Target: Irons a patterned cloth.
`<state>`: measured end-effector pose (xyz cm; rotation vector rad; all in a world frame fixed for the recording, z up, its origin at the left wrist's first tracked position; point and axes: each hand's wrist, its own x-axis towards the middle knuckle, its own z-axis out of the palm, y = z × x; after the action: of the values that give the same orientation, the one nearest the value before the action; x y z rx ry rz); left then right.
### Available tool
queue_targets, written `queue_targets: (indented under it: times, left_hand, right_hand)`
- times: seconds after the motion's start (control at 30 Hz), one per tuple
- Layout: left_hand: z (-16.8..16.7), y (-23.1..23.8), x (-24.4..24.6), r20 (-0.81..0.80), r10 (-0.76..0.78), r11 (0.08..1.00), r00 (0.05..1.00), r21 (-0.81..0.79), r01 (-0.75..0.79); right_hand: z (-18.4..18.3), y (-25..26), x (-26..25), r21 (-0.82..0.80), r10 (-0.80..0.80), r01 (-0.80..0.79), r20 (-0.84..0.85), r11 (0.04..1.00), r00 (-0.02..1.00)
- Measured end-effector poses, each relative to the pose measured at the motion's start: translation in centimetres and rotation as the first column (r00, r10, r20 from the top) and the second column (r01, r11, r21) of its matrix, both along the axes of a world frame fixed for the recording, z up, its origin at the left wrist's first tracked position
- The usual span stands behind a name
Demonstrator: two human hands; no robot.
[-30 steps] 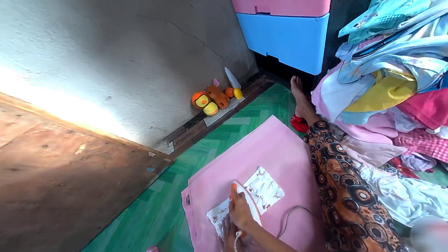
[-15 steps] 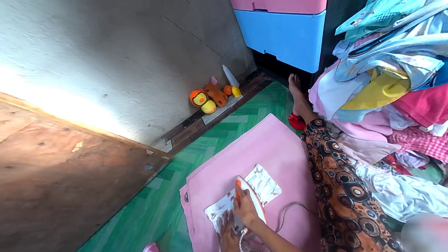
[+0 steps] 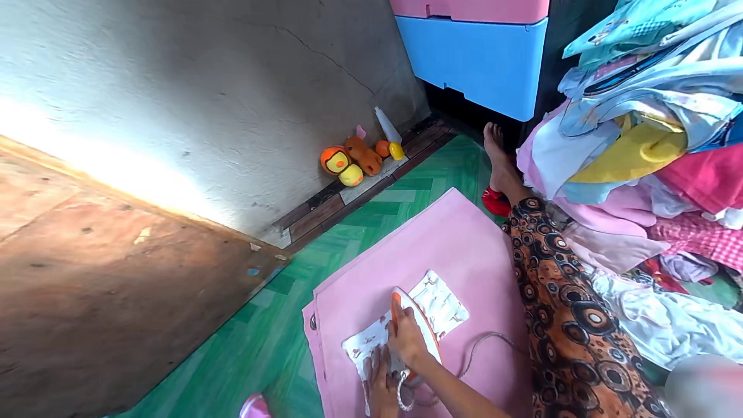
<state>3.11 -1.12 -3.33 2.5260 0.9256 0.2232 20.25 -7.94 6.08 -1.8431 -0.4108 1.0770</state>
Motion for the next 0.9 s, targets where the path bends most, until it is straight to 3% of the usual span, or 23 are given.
queue_targets:
  times: [0.27, 0.4, 0.53, 0.63, 0.9]
  left_hand:
    - [-0.1, -0.2, 0.6, 0.008, 0.059, 0.998, 0.998, -0.023, -0.059]
    - [0.0, -0.1, 0.5, -0.023, 0.051, 0.997, 0.998, -0.05, -0.052]
    - [-0.7, 0.1, 0.2, 0.086, 0.009, 1.0, 0.996, 0.004, -0.009]
    - [-0.9, 0.4, 0.0, 0.045, 0.002, 1.0, 0.999, 0.004, -0.002]
    - [0.1, -0.4, 0.5, 0.024, 0.035, 0.999, 0.999, -0.013, -0.035]
  right_hand:
    - [-1.7, -5.1, -3.7, 0.03, -0.004, 0.002, 0.056, 1.0, 0.998]
    - [-0.7, -3.2, -2.5, 0.008, -0.027, 0.027, -0.006, 1.0, 1.0]
    - [-0.1, -0.1, -0.4, -0.005, -0.01, 0.01, 0.02, 1.0, 1.0]
    - [0.2, 1.2, 0.6, -0.034, 0.027, -0.025, 0.032, 0.999, 0.999]
    - [-0.3, -2.6, -1.7, -0.016, 0.042, -0.041, 0.051, 0.999, 0.998]
